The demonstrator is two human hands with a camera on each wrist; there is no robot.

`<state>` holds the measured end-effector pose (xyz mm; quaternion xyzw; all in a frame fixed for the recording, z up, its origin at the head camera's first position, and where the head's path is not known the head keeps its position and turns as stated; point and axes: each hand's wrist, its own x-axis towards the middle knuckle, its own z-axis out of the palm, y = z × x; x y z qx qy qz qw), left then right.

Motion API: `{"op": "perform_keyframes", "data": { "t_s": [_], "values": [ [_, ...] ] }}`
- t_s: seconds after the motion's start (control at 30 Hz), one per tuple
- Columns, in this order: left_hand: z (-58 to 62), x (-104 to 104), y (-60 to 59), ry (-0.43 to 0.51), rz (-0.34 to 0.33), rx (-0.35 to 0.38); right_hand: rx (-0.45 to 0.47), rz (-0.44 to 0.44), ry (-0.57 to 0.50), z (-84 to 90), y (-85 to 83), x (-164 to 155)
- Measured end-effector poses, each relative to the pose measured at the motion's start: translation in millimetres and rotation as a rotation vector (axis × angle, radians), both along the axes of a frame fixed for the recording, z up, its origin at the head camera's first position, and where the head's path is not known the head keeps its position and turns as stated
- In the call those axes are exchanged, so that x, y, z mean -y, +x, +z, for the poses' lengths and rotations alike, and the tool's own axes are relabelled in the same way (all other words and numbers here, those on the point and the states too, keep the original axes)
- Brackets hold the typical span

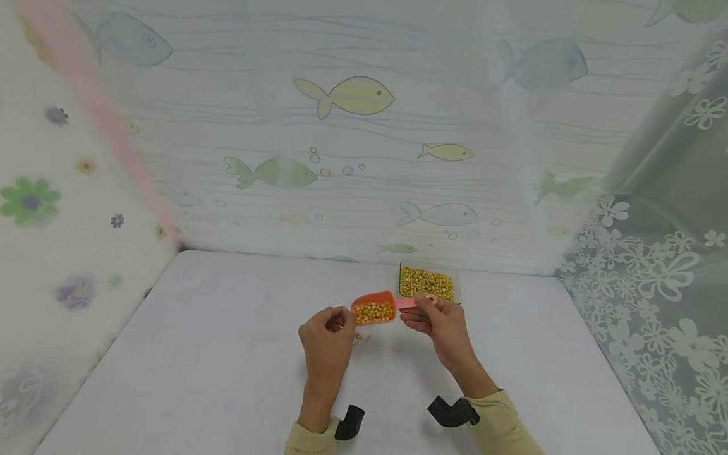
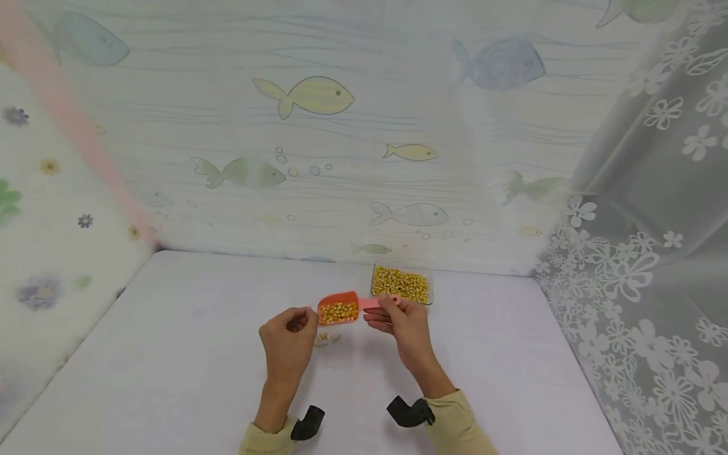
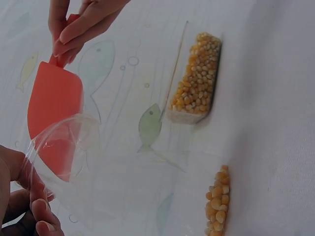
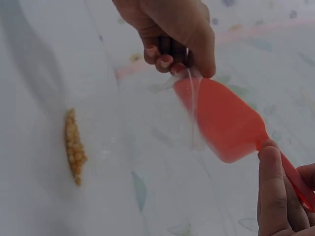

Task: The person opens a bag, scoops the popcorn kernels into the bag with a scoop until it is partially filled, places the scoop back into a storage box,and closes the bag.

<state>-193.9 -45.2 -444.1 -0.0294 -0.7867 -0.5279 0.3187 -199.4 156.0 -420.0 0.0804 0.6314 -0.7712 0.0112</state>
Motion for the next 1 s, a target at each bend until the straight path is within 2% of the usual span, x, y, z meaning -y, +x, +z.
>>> {"op": "perform_keyframes", "data": {
  "t_s": [0.23,0.5,0.77,1.0],
  "values": [
    [-0.2,3.1,-9.8,0.018,-0.015,-0.011,-0.097,-0.023,0.139,13.4,-1.9,11.2],
    [-0.6,6.6,-20.2,0.02,-0.026,-0.006,-0.153,-0.045,0.236,21.2,-5.5,20.8],
    [-0.9,6.7,-19.5,0.024,-0.023,-0.023,-0.27,-0.029,0.3,24.6,0.1,24.4],
    [-0.8,6.1,-19.3,0.034,-0.018,-0.028,-0.305,-0.027,0.316,24.4,1.2,25.9]
  ]
}}
